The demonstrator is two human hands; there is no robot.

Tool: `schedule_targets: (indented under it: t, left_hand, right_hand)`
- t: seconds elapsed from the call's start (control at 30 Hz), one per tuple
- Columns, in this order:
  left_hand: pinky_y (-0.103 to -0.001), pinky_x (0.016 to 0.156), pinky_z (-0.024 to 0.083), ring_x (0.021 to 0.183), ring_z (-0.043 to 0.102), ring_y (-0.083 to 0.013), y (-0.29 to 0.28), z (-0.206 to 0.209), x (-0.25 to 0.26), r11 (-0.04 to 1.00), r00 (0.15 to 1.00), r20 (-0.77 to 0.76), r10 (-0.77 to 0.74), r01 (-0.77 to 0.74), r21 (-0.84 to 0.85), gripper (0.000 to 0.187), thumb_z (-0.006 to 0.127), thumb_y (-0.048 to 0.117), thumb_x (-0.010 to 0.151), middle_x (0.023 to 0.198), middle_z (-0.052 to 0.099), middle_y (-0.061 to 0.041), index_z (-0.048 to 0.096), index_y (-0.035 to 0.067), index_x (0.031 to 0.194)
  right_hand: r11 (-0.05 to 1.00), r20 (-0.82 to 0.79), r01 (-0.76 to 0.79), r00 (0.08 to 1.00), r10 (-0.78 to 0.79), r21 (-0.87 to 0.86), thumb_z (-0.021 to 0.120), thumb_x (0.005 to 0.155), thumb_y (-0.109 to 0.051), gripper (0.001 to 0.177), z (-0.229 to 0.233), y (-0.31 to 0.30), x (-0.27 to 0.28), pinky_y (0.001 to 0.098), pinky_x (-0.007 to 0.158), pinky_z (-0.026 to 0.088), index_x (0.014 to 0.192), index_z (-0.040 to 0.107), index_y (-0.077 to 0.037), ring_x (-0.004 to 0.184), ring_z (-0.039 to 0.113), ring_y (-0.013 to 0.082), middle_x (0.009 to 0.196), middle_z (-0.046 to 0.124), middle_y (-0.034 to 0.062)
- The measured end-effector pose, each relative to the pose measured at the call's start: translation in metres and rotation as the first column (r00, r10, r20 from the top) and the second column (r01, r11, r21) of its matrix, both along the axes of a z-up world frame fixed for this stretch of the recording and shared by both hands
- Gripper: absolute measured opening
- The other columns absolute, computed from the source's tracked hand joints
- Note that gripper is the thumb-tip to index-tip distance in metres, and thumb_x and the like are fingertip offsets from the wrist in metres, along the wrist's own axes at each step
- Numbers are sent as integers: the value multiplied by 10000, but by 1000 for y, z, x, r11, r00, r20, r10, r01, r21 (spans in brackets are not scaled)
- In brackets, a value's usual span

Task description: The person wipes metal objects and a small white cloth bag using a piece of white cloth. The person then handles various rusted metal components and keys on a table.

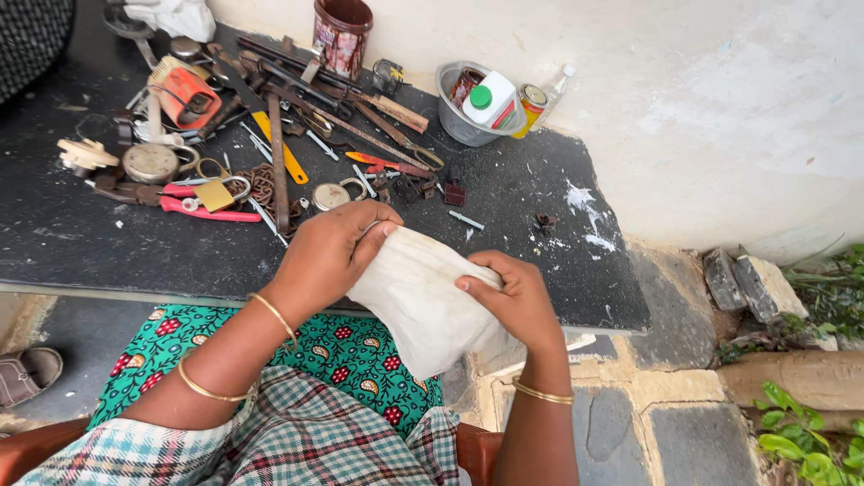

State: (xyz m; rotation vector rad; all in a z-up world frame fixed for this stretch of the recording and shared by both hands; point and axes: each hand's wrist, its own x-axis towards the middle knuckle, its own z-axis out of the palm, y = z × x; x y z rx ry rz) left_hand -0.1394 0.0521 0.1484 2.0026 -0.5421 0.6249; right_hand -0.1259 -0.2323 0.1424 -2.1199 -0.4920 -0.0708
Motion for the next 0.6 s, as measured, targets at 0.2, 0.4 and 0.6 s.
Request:
schedule_targets:
  t: [0.2, 0.4, 0.6]
  left_hand:
    - [-457, 692, 547, 834, 688, -330, 13, 21, -7, 885, 987, 162, 6, -81, 459, 184, 739, 193, 798, 897, 688, -104, 715, 84, 945]
    - [-447, 722, 555, 841, 680, -334, 8, 14, -3, 934, 985, 170, 11, -71, 351, 201, 723, 110, 787, 903, 675, -96, 728, 95, 987]
    - [-450, 742, 556, 889, 691, -350, 6, 26, -4, 962, 978, 201, 62, -112, 250, 219, 710, 80, 836, 962, 698, -105, 718, 93, 1055]
  right_hand:
    - [942, 269, 328, 916, -298, -75, 792, 842, -141, 187, 33, -28, -34, 272, 667, 528, 995, 769, -36, 751, 688, 117, 889, 767, 55]
    - [861, 446, 490, 806, -388, -136, 755, 849, -86, 174, 43, -44, -43, 321, 680, 534, 1018, 764, -46, 769, 699, 189, 945, 753, 89]
    - [649, 496, 756, 597, -631, -85, 716, 884, -24, 180, 37, -81, -35, 336, 618, 518, 1042, 784, -75, 712, 676, 187, 970, 755, 94]
